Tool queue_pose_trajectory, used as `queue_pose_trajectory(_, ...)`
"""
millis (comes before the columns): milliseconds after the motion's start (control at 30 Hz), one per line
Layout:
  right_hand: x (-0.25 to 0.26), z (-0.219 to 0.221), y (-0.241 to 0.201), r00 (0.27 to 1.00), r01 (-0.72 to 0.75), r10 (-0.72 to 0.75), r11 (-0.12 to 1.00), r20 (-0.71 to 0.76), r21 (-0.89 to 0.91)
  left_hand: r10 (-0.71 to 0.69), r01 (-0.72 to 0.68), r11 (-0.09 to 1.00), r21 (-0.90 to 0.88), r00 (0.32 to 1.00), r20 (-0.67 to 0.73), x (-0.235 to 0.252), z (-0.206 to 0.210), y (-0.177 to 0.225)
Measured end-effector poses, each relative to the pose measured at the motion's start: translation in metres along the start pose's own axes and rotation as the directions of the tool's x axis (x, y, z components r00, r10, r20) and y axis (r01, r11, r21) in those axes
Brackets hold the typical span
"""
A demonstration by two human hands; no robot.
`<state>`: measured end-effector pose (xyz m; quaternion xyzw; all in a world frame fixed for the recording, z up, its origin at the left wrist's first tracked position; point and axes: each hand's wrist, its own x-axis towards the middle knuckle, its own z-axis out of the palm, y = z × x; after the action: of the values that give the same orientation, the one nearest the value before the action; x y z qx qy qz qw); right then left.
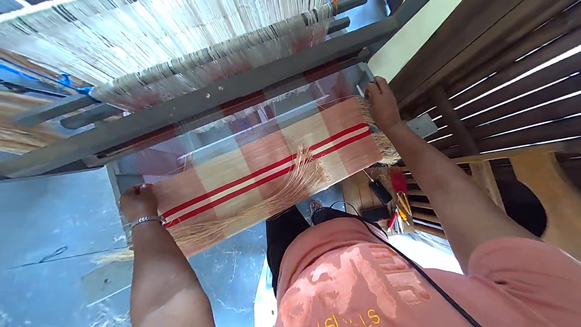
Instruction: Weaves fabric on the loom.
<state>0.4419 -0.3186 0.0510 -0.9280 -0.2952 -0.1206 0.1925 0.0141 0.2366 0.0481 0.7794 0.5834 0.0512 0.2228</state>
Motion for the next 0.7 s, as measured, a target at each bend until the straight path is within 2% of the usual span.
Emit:
queue_pose_trajectory(100, -0.003, -0.011, 0.016, 0.991, -0.103, 0.108, 0.993, 0.084, -0.059, 0.059, -0.060, 0.998, -0.001, 0.996, -0.073, -0.012, -0.006, -0.004)
queue_pose_trajectory(167, -0.005, -0.038, 0.026, 0.988, -0.151, 0.154, 0.984, 0.029, -0.093, 0.137, -0.148, 0.987, -0.057, 0.977, -0.161, -0.030, -0.009, -0.008)
queue_pose_trajectory(233, -0.008, -0.076, 0.035, 0.982, -0.162, 0.148, 0.979, -0.116, -0.121, 0.235, -0.270, 0.958, -0.100, 0.934, -0.268, -0.064, -0.007, -0.002)
queue_pose_trajectory(300, -0.012, -0.120, 0.028, 0.956, -0.129, 0.093, 0.985, -0.279, -0.111, 0.357, -0.404, 0.909, -0.106, 0.883, -0.306, -0.115, -0.001, 0.010)
queue_pose_trajectory(367, -0.020, -0.158, 0.005, 0.914, -0.026, 0.009, 0.999, -0.406, -0.038, 0.443, -0.490, 0.863, -0.123, 0.851, -0.283, -0.173, 0.009, 0.031)
queue_pose_trajectory(467, -0.037, -0.174, -0.059, 0.870, 0.138, -0.012, 0.966, -0.493, 0.220, 0.566, -0.624, 0.747, -0.232, 0.778, -0.270, -0.244, 0.035, 0.072)
queue_pose_trajectory(500, -0.044, -0.172, -0.092, 0.871, 0.219, -0.020, 0.911, -0.492, 0.351, 0.607, -0.669, 0.694, -0.268, 0.743, -0.283, -0.266, 0.045, 0.084)
queue_pose_trajectory(567, -0.064, -0.163, -0.157, 0.916, 0.329, -0.072, 0.697, -0.394, 0.637, 0.661, -0.719, 0.611, -0.333, 0.694, -0.286, -0.309, 0.058, 0.106)
queue_pose_trajectory(633, -0.084, -0.148, -0.210, 0.965, 0.261, -0.145, 0.477, -0.218, 0.839, 0.676, -0.730, 0.589, -0.347, 0.680, -0.284, -0.338, 0.062, 0.119)
queue_pose_trajectory(700, -0.096, -0.130, -0.246, 0.971, 0.144, -0.232, 0.358, -0.061, 0.923, 0.656, -0.724, 0.601, -0.339, 0.689, -0.309, -0.349, 0.064, 0.113)
